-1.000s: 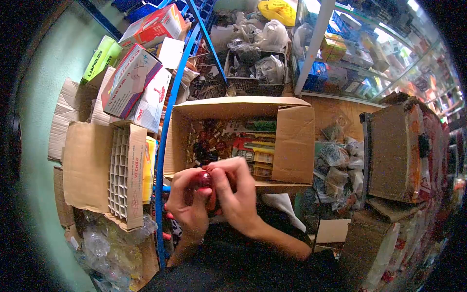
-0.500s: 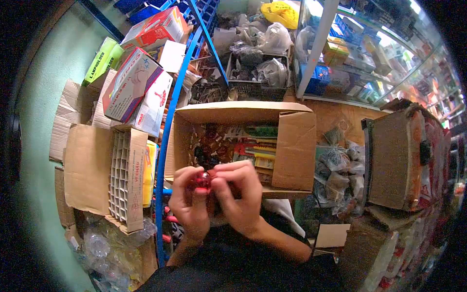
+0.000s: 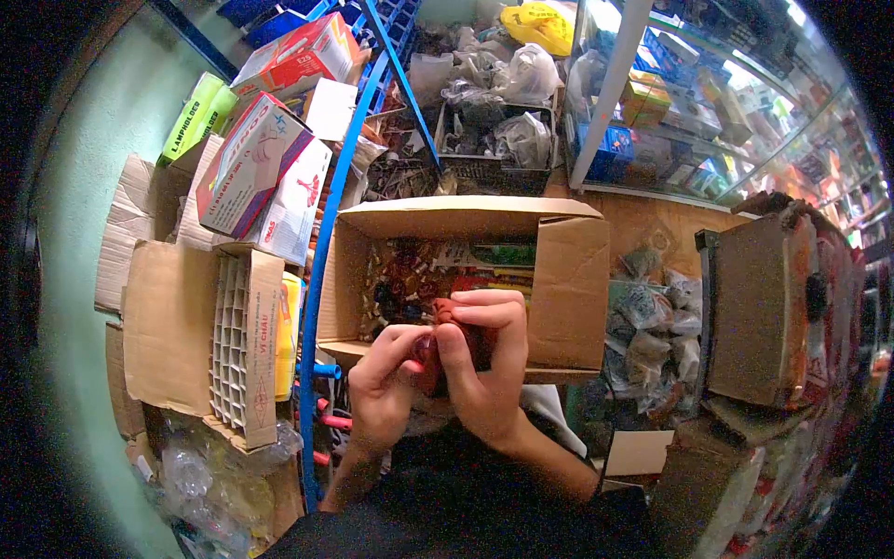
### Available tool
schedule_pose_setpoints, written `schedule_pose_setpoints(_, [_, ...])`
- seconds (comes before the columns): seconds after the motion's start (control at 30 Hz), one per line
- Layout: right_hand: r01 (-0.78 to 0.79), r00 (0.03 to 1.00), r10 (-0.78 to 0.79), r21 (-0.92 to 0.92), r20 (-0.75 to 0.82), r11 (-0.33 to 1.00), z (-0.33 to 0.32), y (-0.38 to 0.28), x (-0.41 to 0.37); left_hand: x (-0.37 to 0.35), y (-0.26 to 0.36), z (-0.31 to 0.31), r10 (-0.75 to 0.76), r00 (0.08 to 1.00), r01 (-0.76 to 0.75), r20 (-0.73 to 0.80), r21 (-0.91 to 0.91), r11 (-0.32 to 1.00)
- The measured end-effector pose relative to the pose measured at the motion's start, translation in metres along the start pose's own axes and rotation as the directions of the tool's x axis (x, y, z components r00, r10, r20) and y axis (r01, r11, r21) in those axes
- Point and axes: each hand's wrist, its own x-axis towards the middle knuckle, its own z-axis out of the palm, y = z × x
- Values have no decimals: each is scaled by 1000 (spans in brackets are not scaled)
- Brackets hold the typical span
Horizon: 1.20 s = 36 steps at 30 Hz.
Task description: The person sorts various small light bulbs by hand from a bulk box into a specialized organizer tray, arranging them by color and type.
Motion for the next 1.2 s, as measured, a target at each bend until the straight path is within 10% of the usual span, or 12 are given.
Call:
schedule_pose_setpoints(0.1, [-61, 997, 58, 52, 57, 997, 3, 2, -5, -2, 4, 10, -179, 970, 151, -162, -170, 974])
schedule_pose_setpoints(0.37, [168, 966, -122, -195, 227, 966, -10, -15, 12, -1, -11, 9, -79, 988, 64, -131, -119, 991])
schedule_pose_setpoints(0.57, [-258, 912, 200, 123, 357, 958, -1, 4, -8, 6, -19, 5, -168, 965, 105, -199, -295, 950])
schedule_pose_setpoints(0.77, [-114, 975, 109, 14, 195, 993, -5, -1, 9, 2, -14, -3, -177, 984, 166, -37, -203, 965])
schedule_pose_setpoints(0.9, [127, 964, -73, -200, 257, 972, -3, -5, 13, 3, 4, 6, -245, 940, 160, -237, -327, 931])
schedule_pose_setpoints(1.0, [145, 955, -80, -217, 285, 965, -1, -3, 10, -1, 5, -3, -248, 954, 240, -166, -67, 969])
schedule_pose_setpoints(1.2, [149, 914, -82, -140, 397, 979, 0, -9, 9, 10, -4, -16, -293, 948, 247, -126, -292, 924])
